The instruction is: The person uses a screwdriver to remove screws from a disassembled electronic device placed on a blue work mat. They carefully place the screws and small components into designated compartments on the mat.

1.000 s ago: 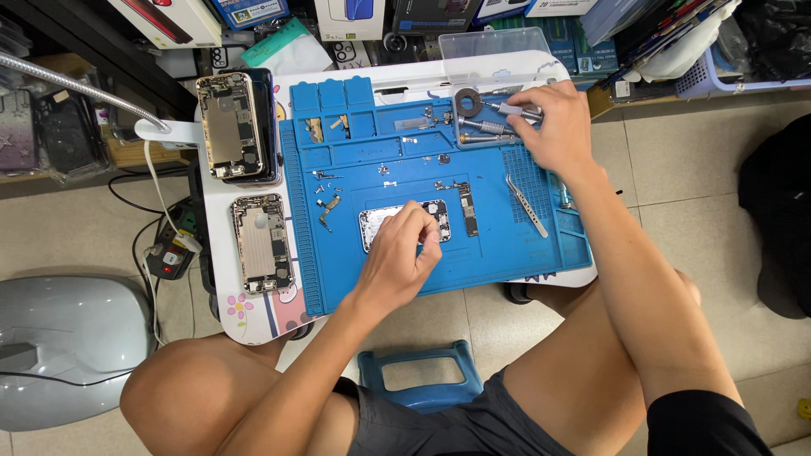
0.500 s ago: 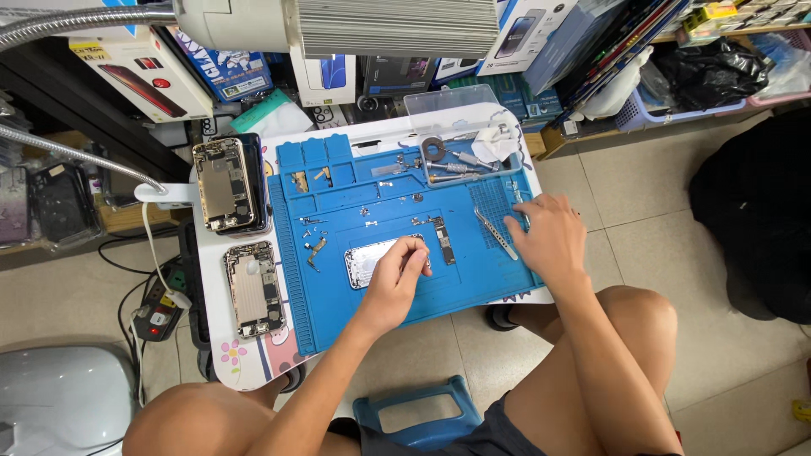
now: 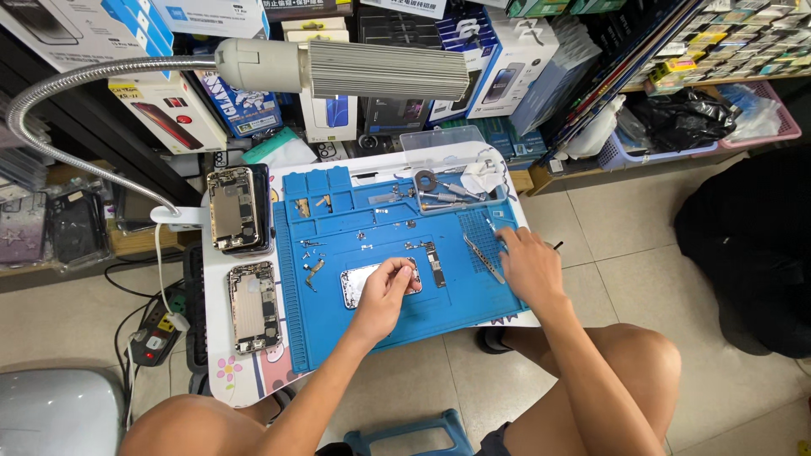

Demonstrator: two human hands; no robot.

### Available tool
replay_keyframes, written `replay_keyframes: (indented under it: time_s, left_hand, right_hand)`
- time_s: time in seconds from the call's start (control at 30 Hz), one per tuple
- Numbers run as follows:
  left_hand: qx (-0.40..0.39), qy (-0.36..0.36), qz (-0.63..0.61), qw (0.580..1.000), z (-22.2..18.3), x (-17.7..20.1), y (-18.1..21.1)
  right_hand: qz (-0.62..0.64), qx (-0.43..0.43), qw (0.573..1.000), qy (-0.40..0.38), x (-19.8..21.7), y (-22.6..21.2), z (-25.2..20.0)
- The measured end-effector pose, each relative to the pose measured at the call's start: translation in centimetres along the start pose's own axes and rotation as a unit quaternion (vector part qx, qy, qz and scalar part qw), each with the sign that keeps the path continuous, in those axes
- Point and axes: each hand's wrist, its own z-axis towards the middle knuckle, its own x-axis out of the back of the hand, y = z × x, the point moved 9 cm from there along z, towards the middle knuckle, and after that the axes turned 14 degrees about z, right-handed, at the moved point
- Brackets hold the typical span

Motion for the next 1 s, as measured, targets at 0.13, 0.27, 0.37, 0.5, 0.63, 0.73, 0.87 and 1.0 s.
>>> replay_keyframes:
  time_s: [0.13, 0.27, 0.37, 0.5, 0.63, 0.73, 0.87, 1.0]
  left_hand:
    - [0.01, -0.002, 0.034, 0.999, -0.4, 0.0, -0.9]
    - [0.017, 0.001, 0.046, 0.999, -0.6, 0.2, -1.0]
    - [0.034, 0.002, 0.019, 0.999, -1.0, -0.1, -1.5]
    - [0.043, -0.022, -0.03, 0.998, -1.4, -1.1, -1.5]
    - [0.056, -0.027, -0.048, 0.997, -1.6, -1.8, -1.2]
    - [0.062, -0.026, -0.081, 0.994, -1.5, -1.9, -1.6]
    - [0.051, -0.016, -0.1, 0.994, -1.1, -1.9, -1.9]
    - [0.05, -0.013, -0.121, 0.991, -0.9, -2.5, -1.7]
  right_hand:
    - [-0.032, 0.0, 0.999, 0.003, 0.1, -0.6, 0.3]
    - [0.021, -0.005, 0.999, 0.044, 1.8, -0.6, 0.1]
    - [0.059, 0.01, 0.991, 0.12, 4.2, -0.6, -1.5]
    - [0.114, 0.001, 0.975, 0.191, 7.4, -0.5, -2.7]
    - [0.145, -0.056, 0.981, 0.118, 5.2, 0.5, -2.0]
    - [0.168, -0.052, 0.98, 0.096, 4.5, -0.2, -1.6]
    - [0.27, -0.113, 0.956, 0.028, 3.1, 0.4, -1.6]
    - [0.273, -0.124, 0.953, 0.037, 3.0, 0.3, -1.8]
